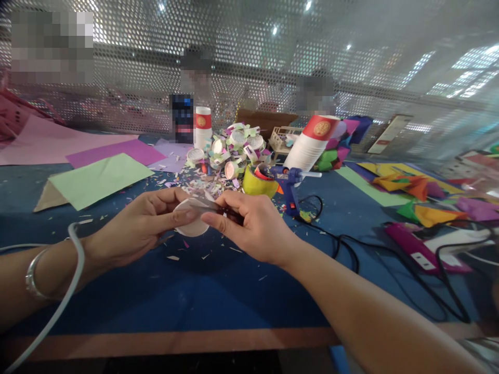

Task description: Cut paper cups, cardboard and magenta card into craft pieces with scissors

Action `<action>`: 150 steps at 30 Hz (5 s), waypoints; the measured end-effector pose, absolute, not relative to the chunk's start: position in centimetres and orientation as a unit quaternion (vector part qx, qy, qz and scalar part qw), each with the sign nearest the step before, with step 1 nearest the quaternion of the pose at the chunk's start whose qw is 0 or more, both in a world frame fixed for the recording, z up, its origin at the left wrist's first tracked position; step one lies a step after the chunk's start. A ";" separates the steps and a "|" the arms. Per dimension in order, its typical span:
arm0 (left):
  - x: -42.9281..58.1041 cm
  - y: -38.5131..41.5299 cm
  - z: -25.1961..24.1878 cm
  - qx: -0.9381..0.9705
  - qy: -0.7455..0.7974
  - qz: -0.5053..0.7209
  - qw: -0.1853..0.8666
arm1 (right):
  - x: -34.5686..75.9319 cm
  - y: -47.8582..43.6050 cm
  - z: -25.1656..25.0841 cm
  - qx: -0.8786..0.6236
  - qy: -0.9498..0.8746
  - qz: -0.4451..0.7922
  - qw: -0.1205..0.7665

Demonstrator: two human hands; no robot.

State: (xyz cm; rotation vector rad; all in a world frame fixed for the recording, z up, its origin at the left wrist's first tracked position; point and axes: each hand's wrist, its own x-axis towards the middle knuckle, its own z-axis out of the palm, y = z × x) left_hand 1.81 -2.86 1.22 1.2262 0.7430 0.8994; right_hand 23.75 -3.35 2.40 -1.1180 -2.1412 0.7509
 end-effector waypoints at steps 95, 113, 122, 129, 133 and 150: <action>1.2 -2.3 1.8 0.549 0.382 0.246 0.702 | 23.9 -2.3 2.5 -0.429 -0.768 0.382 0.283; 1.7 -2.6 1.4 0.562 0.359 0.214 0.714 | 23.8 -2.2 1.8 -0.401 -0.754 0.442 0.275; 1.6 -2.6 1.5 0.545 0.337 0.223 0.735 | 23.7 -2.3 2.0 -0.403 -0.755 0.423 0.297; 1.4 -2.8 1.8 0.561 0.329 0.218 0.728 | 25.2 -1.0 2.2 -0.462 -0.766 0.267 0.359; 1.6 -2.7 1.8 0.557 0.339 0.249 0.716 | 25.1 -0.8 1.8 -0.494 -0.767 0.262 0.314; 1.4 -2.3 1.3 0.719 0.349 0.343 0.494 | 24.3 -2.4 2.7 -0.417 -0.783 0.373 0.274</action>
